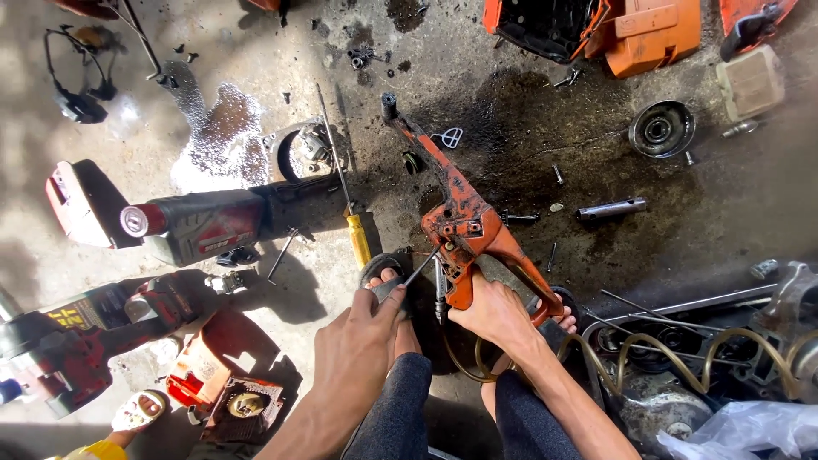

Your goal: Repairing a chainsaw by assembling the handle and routing the throttle cable.

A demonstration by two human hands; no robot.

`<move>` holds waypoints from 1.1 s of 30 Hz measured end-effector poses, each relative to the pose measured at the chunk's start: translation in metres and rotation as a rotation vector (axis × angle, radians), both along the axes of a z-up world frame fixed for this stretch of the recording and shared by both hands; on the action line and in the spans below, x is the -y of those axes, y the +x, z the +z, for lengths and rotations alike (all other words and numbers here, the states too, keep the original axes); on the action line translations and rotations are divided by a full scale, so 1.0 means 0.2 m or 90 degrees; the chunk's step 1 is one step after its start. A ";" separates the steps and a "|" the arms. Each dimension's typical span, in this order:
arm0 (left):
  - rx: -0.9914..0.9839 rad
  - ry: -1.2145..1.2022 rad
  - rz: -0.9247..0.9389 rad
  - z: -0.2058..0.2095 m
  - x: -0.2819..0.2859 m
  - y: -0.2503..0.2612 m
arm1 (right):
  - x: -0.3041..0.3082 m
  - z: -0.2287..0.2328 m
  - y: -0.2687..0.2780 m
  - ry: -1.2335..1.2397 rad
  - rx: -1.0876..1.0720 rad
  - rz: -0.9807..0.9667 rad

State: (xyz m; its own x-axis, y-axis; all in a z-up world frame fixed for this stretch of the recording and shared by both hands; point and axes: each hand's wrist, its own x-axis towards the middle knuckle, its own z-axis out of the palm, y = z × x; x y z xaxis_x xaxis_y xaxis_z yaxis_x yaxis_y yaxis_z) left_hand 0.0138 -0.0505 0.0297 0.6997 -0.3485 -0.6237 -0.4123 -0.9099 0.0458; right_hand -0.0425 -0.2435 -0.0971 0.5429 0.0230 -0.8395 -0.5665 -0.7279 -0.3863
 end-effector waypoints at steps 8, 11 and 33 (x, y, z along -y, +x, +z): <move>0.000 -0.045 -0.010 0.10 0.14 0.16 | 0.00 0.02 0.00 -0.011 -0.016 0.008; 0.012 -0.047 -0.081 -0.20 0.12 0.20 | 0.02 0.11 0.04 0.035 -0.031 -0.060; 0.044 -0.153 -0.285 0.06 0.27 0.30 | 0.06 -0.03 -0.02 -0.044 0.047 0.021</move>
State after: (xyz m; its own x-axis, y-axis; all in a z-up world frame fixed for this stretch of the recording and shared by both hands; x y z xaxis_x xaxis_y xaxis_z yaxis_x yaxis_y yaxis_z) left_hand 0.0734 -0.1045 0.0408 0.4861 -0.7512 -0.4465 -0.7685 -0.6107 0.1909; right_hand -0.0472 -0.2553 -0.1033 0.6028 -0.0144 -0.7978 -0.5142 -0.7716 -0.3746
